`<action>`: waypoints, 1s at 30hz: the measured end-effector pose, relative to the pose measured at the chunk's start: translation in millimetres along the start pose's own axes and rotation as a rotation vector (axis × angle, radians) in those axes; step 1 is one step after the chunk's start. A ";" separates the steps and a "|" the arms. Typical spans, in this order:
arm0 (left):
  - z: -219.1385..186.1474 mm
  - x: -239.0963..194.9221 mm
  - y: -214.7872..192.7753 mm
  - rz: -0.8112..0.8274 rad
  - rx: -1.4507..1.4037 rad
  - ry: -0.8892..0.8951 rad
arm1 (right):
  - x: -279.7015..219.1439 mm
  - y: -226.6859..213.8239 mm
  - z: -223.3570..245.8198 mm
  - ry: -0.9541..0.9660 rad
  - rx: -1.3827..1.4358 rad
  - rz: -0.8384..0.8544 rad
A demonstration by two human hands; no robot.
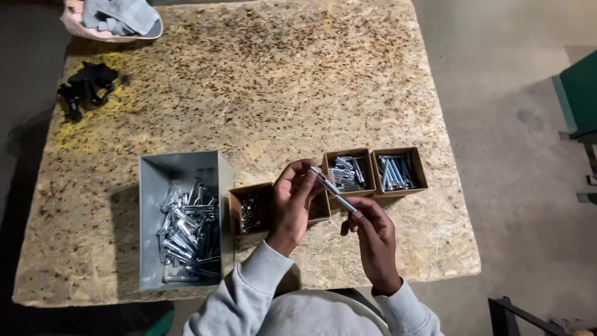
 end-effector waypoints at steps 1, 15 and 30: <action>-6.0 0.3 0.3 -0.004 0.001 0.007 | 1.6 2.2 -3.4 0.001 -0.001 0.008; -83.0 0.3 5.5 0.634 0.561 0.236 | 0.4 14.4 15.4 -0.183 -0.301 -0.046; 16.5 37.2 -72.4 0.781 1.039 0.075 | 10.7 -7.0 -25.1 0.322 0.394 0.241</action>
Point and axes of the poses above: each hand's wrist, its own x-axis towards the middle knuckle, its own y-axis out of the palm, z = x × y, the point moved 2 cm from there along x, towards the middle knuckle, and after that the axes turned 15 degrees about y, right-handed, at the moved point
